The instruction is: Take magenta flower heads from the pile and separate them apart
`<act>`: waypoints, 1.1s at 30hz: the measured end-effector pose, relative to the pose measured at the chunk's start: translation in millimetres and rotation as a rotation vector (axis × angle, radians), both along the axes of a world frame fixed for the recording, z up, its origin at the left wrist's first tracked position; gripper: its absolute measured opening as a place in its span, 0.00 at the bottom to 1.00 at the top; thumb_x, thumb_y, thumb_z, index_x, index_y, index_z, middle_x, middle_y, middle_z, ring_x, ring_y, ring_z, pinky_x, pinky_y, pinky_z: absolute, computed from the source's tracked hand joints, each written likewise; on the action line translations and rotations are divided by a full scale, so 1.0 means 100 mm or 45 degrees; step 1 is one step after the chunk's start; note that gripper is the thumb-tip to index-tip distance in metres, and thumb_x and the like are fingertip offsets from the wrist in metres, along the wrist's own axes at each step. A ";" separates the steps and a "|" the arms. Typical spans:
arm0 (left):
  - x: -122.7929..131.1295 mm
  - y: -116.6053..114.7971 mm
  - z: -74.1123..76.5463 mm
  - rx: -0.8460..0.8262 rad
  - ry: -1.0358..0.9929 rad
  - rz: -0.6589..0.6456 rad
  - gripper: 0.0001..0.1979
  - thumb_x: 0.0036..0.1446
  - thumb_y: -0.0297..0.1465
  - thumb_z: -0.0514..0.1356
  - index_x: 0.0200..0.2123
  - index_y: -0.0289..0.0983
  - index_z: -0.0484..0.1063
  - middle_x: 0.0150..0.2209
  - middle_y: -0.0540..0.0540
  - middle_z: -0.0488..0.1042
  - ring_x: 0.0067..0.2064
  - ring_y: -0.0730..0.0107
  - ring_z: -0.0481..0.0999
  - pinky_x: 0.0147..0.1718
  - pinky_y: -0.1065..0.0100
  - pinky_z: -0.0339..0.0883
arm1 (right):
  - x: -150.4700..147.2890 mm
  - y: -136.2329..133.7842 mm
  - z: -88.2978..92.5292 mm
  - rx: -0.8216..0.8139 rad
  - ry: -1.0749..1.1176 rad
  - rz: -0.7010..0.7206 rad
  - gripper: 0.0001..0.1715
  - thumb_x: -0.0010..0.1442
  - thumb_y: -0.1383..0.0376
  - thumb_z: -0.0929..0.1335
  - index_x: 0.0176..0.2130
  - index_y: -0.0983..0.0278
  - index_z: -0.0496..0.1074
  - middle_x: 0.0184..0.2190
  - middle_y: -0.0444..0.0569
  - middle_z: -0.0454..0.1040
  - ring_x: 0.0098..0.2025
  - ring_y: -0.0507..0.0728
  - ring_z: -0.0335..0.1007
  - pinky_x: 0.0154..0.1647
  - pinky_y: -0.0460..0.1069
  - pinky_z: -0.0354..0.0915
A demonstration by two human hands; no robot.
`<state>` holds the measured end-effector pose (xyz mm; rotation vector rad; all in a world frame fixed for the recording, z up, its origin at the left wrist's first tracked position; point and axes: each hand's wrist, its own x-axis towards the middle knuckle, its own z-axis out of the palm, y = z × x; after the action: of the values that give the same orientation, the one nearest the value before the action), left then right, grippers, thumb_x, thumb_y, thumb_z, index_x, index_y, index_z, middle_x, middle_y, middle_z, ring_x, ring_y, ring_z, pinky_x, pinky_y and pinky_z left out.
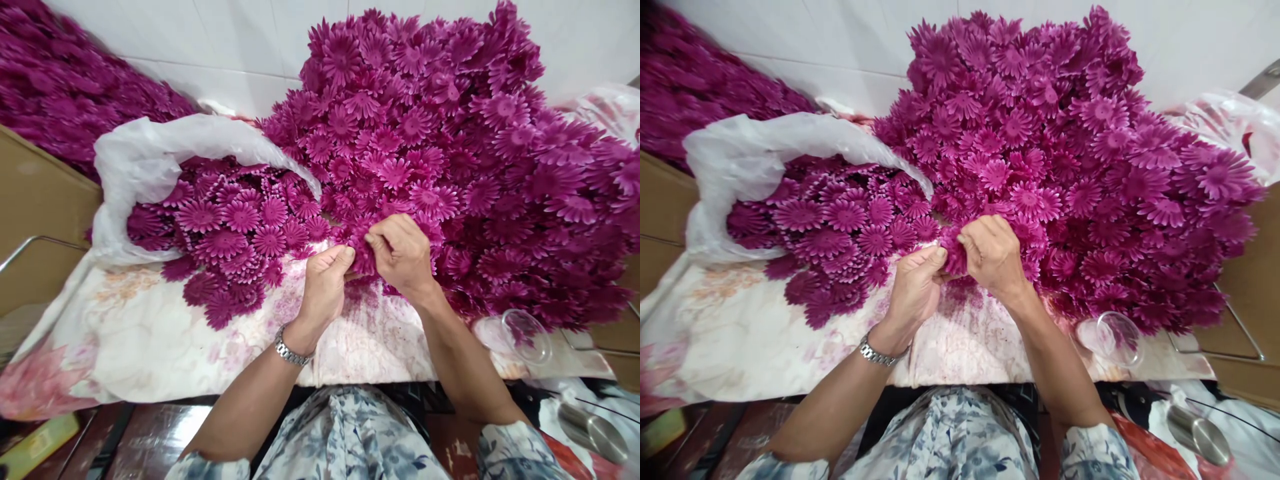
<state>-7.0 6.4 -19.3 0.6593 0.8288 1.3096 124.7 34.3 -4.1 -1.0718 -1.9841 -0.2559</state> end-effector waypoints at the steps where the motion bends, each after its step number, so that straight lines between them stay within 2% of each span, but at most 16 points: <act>1: 0.00 0.00 0.00 -0.001 0.000 -0.003 0.19 0.40 0.40 0.69 0.15 0.34 0.66 0.17 0.54 0.60 0.22 0.79 0.60 0.22 0.74 0.63 | 0.04 0.03 0.00 0.073 0.039 -0.117 0.11 0.62 0.67 0.61 0.27 0.61 0.64 0.23 0.45 0.66 0.28 0.54 0.61 0.33 0.50 0.59; 4: 0.00 0.00 0.01 -0.046 -0.026 -0.029 0.17 0.40 0.41 0.69 0.18 0.34 0.69 0.18 0.53 0.66 0.22 0.76 0.65 0.25 0.70 0.68 | 0.24 0.12 0.03 0.214 0.083 -0.479 0.10 0.62 0.65 0.61 0.30 0.61 0.67 0.27 0.47 0.69 0.33 0.56 0.63 0.38 0.53 0.58; 7: 0.00 0.00 0.02 -0.086 -0.069 -0.015 0.15 0.41 0.39 0.68 0.20 0.34 0.70 0.21 0.51 0.70 0.24 0.74 0.69 0.28 0.67 0.71 | 0.40 0.15 0.07 0.198 0.072 -0.630 0.10 0.62 0.61 0.62 0.40 0.62 0.70 0.40 0.54 0.72 0.44 0.61 0.64 0.46 0.57 0.56; 8: 0.00 0.00 0.02 -0.091 -0.083 -0.013 0.14 0.41 0.38 0.68 0.21 0.33 0.70 0.22 0.51 0.71 0.25 0.74 0.70 0.29 0.66 0.72 | 0.41 0.14 0.08 0.188 0.079 -0.612 0.12 0.61 0.60 0.63 0.43 0.62 0.69 0.43 0.56 0.71 0.47 0.63 0.64 0.47 0.58 0.56; 10: -0.01 0.01 0.03 -0.099 -0.107 -0.016 0.13 0.42 0.37 0.68 0.22 0.33 0.71 0.22 0.51 0.71 0.26 0.75 0.71 0.30 0.67 0.73 | 0.35 0.08 0.10 0.149 0.072 -0.450 0.13 0.61 0.60 0.64 0.44 0.61 0.69 0.42 0.54 0.72 0.46 0.62 0.65 0.47 0.58 0.56; 13: -0.02 0.01 0.03 -0.103 -0.136 -0.010 0.13 0.43 0.36 0.67 0.21 0.34 0.69 0.21 0.53 0.69 0.24 0.77 0.70 0.30 0.67 0.73 | 0.14 -0.02 0.08 -0.061 -0.108 -0.036 0.09 0.60 0.60 0.66 0.39 0.62 0.71 0.34 0.49 0.74 0.38 0.57 0.67 0.43 0.55 0.59; 16: -0.03 0.01 0.04 -0.085 -0.139 -0.016 0.13 0.43 0.35 0.67 0.20 0.34 0.69 0.20 0.53 0.69 0.23 0.76 0.69 0.29 0.68 0.71 | -0.01 -0.06 0.05 -0.230 -0.202 0.174 0.09 0.59 0.61 0.66 0.35 0.65 0.71 0.32 0.50 0.73 0.36 0.56 0.66 0.39 0.53 0.61; 21: -0.03 0.00 0.00 -0.042 -0.095 -0.004 0.14 0.41 0.36 0.68 0.18 0.34 0.68 0.20 0.53 0.65 0.23 0.77 0.65 0.26 0.71 0.69 | -0.01 -0.04 0.06 -0.252 -0.003 0.308 0.09 0.61 0.62 0.65 0.30 0.63 0.70 0.25 0.45 0.71 0.30 0.52 0.66 0.34 0.48 0.63; 24: -0.03 0.01 -0.02 -0.033 -0.076 0.019 0.15 0.41 0.36 0.69 0.17 0.34 0.68 0.19 0.54 0.62 0.23 0.78 0.62 0.26 0.72 0.68 | -0.01 -0.03 0.04 -0.183 -0.035 0.272 0.11 0.62 0.65 0.64 0.28 0.63 0.68 0.24 0.45 0.70 0.29 0.52 0.65 0.33 0.49 0.62; 29: -0.04 0.02 -0.02 -0.019 -0.078 0.046 0.15 0.40 0.37 0.69 0.18 0.34 0.68 0.20 0.55 0.62 0.23 0.79 0.61 0.26 0.72 0.68 | -0.07 -0.03 -0.03 -0.023 -0.021 0.198 0.09 0.61 0.67 0.63 0.29 0.63 0.68 0.23 0.46 0.70 0.29 0.53 0.64 0.33 0.50 0.62; 33: -0.03 0.02 -0.01 -0.010 -0.091 0.002 0.16 0.41 0.38 0.68 0.19 0.35 0.67 0.20 0.54 0.61 0.24 0.78 0.62 0.25 0.73 0.66 | -0.09 -0.04 -0.01 -0.051 0.100 0.223 0.08 0.61 0.68 0.63 0.29 0.62 0.66 0.22 0.45 0.67 0.28 0.53 0.63 0.31 0.49 0.61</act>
<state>-10.3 8.9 -20.6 0.6025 0.7764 1.3236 115.6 30.0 -5.0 -0.9127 -2.0047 -0.0791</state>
